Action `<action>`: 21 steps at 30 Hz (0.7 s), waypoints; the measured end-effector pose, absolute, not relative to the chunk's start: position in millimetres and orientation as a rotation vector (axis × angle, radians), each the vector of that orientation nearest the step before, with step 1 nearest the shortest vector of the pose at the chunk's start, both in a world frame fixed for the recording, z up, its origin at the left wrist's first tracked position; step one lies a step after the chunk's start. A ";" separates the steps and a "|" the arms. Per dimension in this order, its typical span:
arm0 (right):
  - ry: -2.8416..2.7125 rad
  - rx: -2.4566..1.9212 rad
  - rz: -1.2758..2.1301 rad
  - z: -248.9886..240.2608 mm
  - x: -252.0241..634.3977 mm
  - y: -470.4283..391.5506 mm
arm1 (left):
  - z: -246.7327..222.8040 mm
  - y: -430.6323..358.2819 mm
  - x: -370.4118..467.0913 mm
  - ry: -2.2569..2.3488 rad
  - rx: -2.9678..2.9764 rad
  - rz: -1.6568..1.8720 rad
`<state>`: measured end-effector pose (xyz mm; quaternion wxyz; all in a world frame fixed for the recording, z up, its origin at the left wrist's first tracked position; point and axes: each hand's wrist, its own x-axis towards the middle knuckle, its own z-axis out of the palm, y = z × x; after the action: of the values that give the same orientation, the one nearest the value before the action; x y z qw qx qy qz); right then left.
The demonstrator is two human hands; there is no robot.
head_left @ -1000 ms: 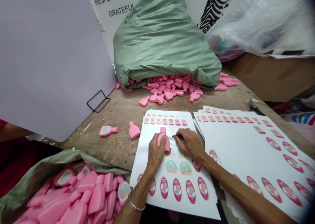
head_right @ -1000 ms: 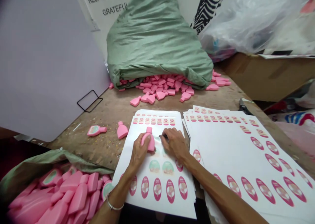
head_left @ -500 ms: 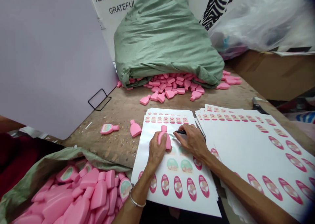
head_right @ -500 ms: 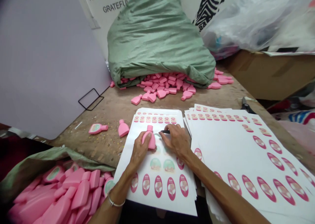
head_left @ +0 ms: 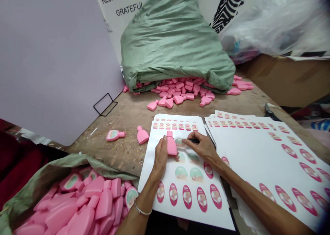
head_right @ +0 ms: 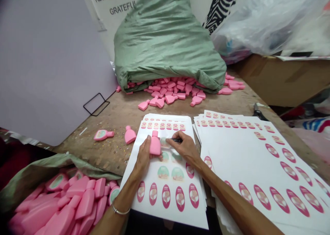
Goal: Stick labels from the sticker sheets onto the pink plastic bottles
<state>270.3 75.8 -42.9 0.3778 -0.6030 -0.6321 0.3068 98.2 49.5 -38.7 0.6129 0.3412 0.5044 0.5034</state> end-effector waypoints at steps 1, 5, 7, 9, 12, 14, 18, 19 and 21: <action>-1.566 -1.517 0.831 -38.3 271.3 76.3 | -39.0 48.7 97.3 1.138 0.745 1.172; -1.518 -1.438 0.982 -17.5 265.3 72.2 | -38.9 45.6 96.0 1.039 0.630 1.251; -1.566 -1.418 1.047 -9.3 258.4 67.7 | -36.0 44.3 97.2 0.984 0.592 1.249; -1.613 -1.419 1.081 -3.8 252.2 63.9 | -31.7 43.4 98.7 0.954 0.576 1.228; -1.649 -1.448 1.094 0.2 247.0 61.4 | -26.2 42.6 99.5 0.963 0.564 1.220; -1.634 -1.465 1.098 1.3 245.4 61.1 | -25.3 42.6 99.2 0.983 0.537 1.221; -1.600 -1.467 1.117 1.6 243.1 61.4 | -28.3 42.3 98.5 0.999 0.507 1.235; -1.596 -1.462 1.120 1.2 242.5 61.5 | -29.0 42.1 98.6 0.995 0.508 1.232; -1.589 -1.451 1.127 -0.4 241.5 62.1 | -29.2 41.9 99.3 0.988 0.518 1.214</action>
<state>241.5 62.1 -0.4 0.3487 -0.5600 -0.6131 0.4347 99.3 41.9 -29.2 0.6791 0.2307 0.4400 0.5404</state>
